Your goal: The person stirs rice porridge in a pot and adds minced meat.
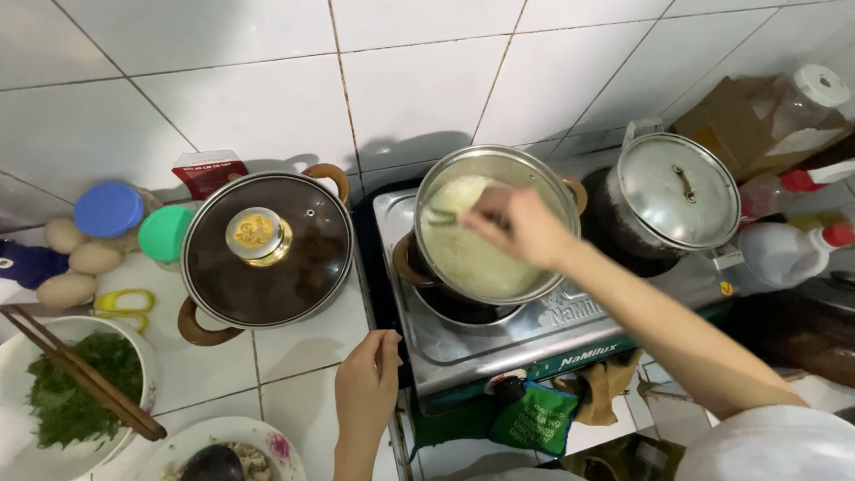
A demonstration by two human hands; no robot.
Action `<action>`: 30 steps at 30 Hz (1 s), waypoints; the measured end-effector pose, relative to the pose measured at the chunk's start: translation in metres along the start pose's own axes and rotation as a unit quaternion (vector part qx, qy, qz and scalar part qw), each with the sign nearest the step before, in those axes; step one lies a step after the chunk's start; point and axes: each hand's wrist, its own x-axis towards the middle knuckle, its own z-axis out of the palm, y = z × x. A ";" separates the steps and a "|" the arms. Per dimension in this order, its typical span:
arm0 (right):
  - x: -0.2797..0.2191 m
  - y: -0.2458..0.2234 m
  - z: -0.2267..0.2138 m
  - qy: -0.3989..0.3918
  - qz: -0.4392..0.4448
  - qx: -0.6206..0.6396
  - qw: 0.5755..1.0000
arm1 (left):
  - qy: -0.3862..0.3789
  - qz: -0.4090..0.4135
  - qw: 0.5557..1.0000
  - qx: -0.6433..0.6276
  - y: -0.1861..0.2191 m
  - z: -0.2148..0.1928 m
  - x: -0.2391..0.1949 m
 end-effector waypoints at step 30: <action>-0.079 -0.058 0.035 0.215 0.137 0.042 0.966 | 0.034 0.025 0.999 0.006 0.000 0.003 -0.022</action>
